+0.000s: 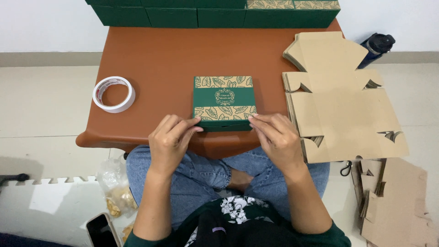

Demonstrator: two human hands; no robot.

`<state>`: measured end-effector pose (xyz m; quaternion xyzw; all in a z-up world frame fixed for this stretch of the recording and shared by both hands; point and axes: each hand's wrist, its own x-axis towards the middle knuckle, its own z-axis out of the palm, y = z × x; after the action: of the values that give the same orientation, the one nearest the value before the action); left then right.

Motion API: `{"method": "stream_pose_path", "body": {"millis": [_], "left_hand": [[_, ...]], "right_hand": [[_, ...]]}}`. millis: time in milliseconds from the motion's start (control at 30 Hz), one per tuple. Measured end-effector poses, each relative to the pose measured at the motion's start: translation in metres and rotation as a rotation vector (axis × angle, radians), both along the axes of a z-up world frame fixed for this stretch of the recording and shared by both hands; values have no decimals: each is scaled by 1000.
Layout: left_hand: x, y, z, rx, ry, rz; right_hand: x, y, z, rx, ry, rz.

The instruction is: Folding a pre-cut cardboard template into a decorative box and placing it on a stack.

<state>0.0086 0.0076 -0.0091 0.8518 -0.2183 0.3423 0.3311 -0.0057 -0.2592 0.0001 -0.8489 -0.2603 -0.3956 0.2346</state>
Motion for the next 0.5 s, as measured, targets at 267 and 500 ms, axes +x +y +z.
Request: {"method": "stream_pose_path", "body": {"millis": [267,500], "left_hand": [[3,-2,-12,-38,-22,13],[2,-7,-24,-118,-16,-6]], "right_hand": [[5,-2,-20,19,-42,-6],[3,-1,-31,126,31,-29]]}}
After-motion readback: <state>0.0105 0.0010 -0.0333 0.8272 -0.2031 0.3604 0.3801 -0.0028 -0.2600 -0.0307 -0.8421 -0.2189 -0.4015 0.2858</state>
